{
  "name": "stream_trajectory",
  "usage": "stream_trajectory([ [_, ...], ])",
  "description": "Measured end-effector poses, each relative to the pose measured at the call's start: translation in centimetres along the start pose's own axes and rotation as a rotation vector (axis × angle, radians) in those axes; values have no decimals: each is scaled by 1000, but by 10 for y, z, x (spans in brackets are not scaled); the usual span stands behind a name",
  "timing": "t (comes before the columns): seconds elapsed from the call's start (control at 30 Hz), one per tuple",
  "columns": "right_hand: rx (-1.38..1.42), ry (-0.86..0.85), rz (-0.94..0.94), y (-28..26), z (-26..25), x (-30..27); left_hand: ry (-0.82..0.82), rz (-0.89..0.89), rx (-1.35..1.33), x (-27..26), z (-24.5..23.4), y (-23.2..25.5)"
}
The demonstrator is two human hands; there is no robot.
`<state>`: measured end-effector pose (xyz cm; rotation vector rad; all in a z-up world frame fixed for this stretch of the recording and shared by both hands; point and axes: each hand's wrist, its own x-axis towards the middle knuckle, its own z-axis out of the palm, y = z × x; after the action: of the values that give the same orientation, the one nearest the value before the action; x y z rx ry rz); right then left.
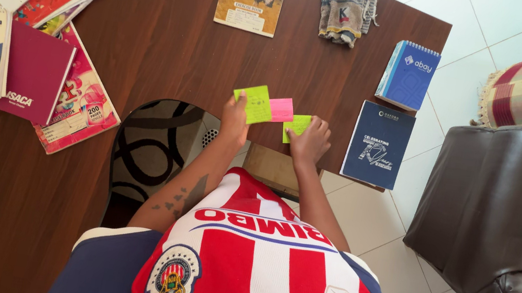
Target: The person organizes stationery items on a wooden desk. They place books and notebooks on the desk, open a drawer to store small items, and arrange sticky notes on the surface. The person also flips through pages of a notebook and places it on the desk.
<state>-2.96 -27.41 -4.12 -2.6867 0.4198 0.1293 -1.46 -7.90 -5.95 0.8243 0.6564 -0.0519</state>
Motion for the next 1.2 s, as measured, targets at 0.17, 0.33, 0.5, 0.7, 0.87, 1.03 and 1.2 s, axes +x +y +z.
stream_trajectory([
  [0.17, -7, -20, -8, 5, 8, 12, -29, -53, 35, -7, 0, -10],
  [0.33, 42, -33, 19, 23, 16, 21, -26, -87, 44, -15, 2, 3],
  [0.5, 342, 69, 22, 65, 34, 33, -21, -98, 62, -23, -2, 0],
  [0.7, 1126, 108, 57, 68, 5, 45, -23, -101, 102, -28, 4, 1],
  [0.87, 1010, 334, -376, 26, -57, 20, -69, -110, 98, -26, 13, -6],
  [1.03, 896, 371, -470, 1, -88, 4, -105, -91, 83, -22, 19, -14],
  [1.2, 960, 307, -447, 11, -78, 9, -95, -97, 114, -24, 21, -11],
])
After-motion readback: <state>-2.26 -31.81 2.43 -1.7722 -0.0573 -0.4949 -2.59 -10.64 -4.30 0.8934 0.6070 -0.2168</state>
